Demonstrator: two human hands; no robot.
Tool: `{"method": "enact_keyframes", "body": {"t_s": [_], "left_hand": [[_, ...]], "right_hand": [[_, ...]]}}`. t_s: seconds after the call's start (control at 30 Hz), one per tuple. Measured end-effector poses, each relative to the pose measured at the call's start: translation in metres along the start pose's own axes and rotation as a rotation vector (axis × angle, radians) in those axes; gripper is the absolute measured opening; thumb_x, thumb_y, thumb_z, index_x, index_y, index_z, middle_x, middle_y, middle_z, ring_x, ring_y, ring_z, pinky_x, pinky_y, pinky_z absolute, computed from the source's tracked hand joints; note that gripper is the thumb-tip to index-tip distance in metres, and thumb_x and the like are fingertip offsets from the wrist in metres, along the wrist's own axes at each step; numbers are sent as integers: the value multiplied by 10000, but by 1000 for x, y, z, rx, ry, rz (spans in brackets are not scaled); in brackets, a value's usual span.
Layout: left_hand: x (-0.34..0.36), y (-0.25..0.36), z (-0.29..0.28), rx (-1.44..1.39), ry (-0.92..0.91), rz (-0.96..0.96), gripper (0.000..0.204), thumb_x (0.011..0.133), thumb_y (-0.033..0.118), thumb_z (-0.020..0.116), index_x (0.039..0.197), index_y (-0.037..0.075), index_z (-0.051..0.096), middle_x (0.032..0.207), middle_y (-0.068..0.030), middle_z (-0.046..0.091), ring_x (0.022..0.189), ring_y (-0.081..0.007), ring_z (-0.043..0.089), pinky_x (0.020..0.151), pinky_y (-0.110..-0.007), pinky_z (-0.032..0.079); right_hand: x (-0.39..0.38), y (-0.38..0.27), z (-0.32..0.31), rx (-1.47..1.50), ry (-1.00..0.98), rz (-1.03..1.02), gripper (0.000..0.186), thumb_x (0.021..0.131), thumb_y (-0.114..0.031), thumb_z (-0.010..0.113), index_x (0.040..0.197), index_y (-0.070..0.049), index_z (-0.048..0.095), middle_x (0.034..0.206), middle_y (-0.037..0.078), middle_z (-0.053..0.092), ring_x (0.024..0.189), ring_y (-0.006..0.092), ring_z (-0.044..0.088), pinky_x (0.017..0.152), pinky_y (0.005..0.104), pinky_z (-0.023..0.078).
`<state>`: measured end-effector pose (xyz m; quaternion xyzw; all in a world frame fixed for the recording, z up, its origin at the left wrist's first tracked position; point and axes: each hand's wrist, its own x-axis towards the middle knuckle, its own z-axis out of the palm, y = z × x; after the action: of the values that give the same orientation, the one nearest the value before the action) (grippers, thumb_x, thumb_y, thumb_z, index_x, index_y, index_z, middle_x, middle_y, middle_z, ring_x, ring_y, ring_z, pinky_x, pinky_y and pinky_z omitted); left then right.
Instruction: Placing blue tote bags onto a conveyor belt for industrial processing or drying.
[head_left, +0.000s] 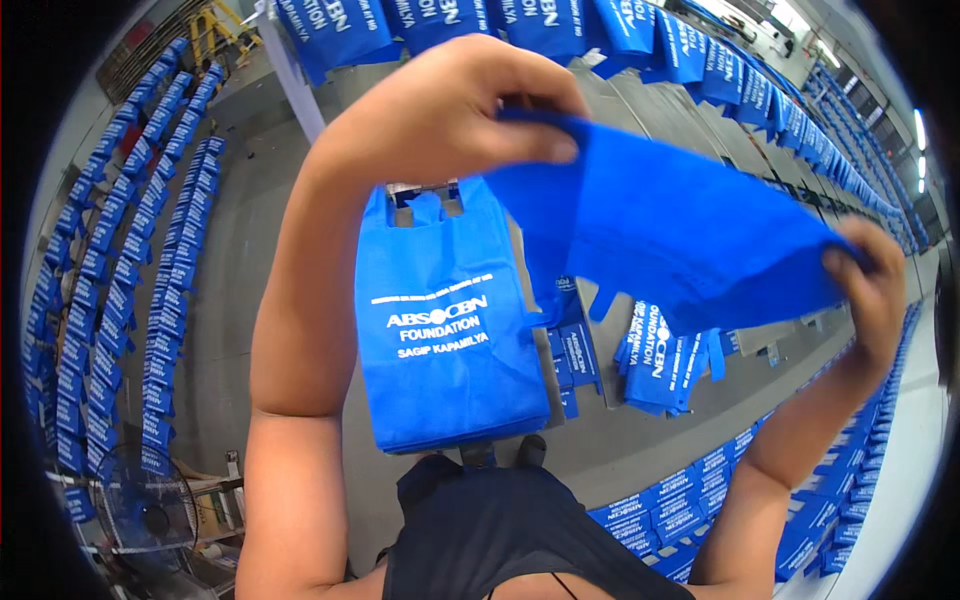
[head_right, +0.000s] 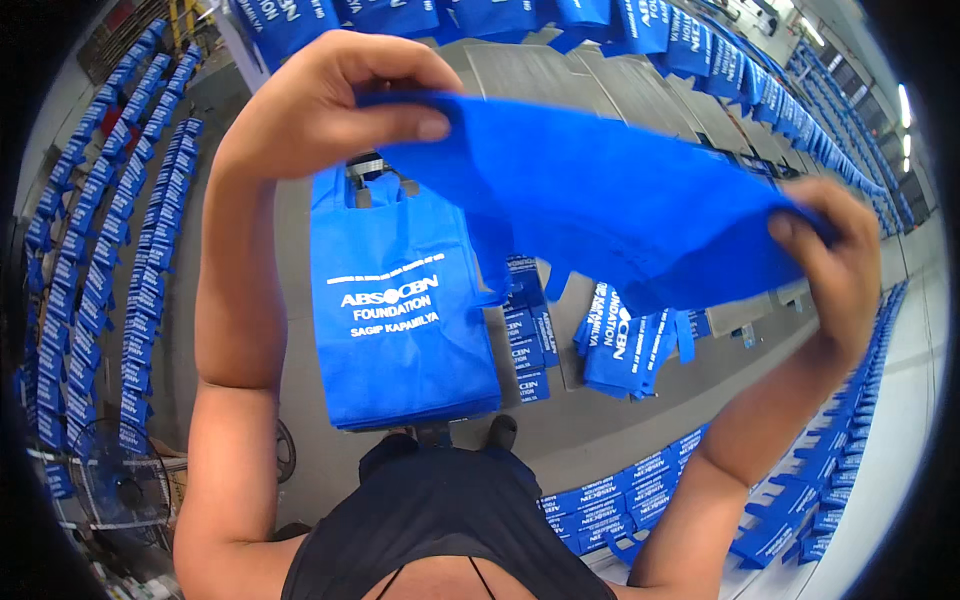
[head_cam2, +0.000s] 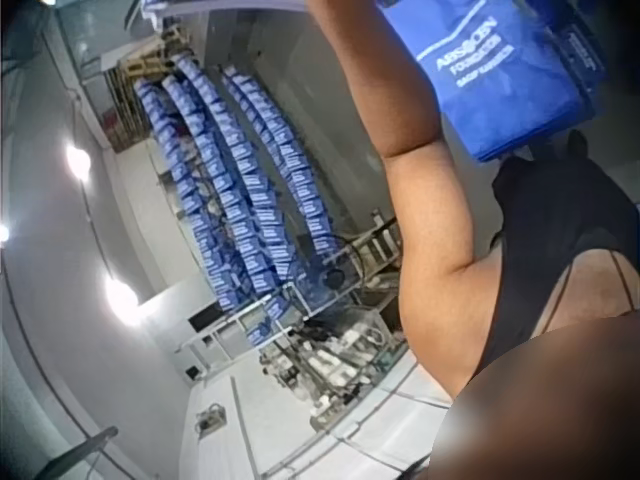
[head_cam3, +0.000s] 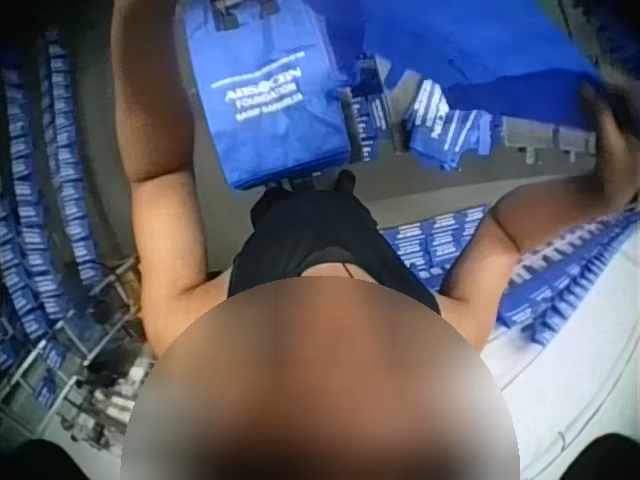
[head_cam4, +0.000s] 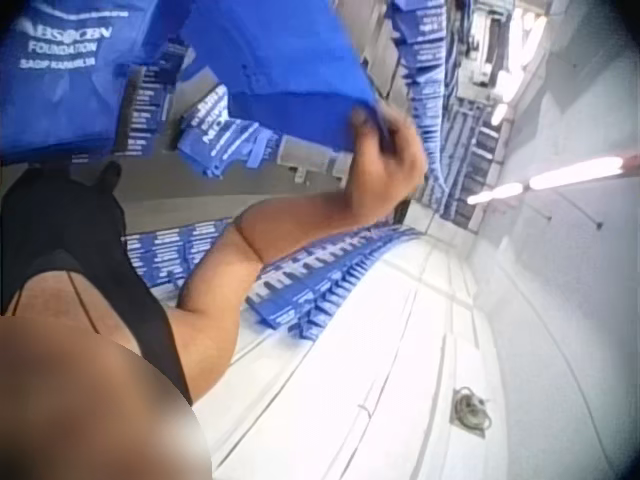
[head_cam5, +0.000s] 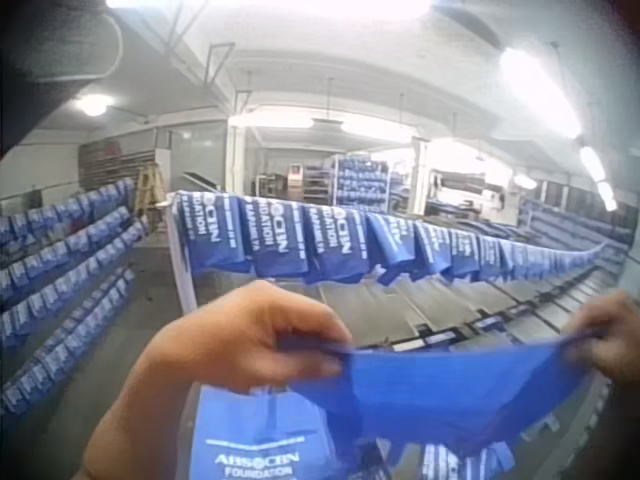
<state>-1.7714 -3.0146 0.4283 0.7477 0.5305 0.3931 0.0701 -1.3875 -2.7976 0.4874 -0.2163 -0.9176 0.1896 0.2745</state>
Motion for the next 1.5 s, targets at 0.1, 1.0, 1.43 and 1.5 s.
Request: {"method": "enact_keyframes", "body": {"t_s": [0.1, 1.0, 1.43, 1.5], "left_hand": [[12, -71, -7, 198, -14, -291, 365, 862, 277, 813, 1151, 57, 776, 1020, -115, 787, 937, -235, 732, 886, -372, 565], [-386, 9, 182, 511, 410, -642, 323, 755, -53, 706, 1052, 68, 737, 974, -101, 667, 871, -295, 649, 782, -433, 527], [-162, -117, -94, 556, 889, -202, 237, 888, 19, 604, 1056, 46, 770, 883, -66, 780, 814, -132, 731, 769, -288, 569], [-148, -82, -116, 386, 927, -145, 235, 902, -108, 540, 999, -24, 736, 930, -2, 728, 896, -80, 657, 827, -241, 519]], "right_hand": [[118, 11, 80, -301, -242, -110, 325, 875, -290, 769, 913, 26, 706, 786, 109, 655, 839, 192, 690, 775, 343, 526], [-143, 24, 369, 93, -242, -329, 320, 787, 43, 682, 1079, -77, 730, 955, 116, 627, 920, 316, 607, 812, 446, 469], [171, -26, 291, 148, 355, -312, 273, 959, -85, 618, 1186, -47, 766, 850, 53, 761, 724, 121, 683, 707, 276, 551], [162, -40, 258, 475, 293, -224, 300, 996, -46, 562, 1224, -51, 756, 841, 20, 714, 771, 93, 660, 739, 262, 548]]}}
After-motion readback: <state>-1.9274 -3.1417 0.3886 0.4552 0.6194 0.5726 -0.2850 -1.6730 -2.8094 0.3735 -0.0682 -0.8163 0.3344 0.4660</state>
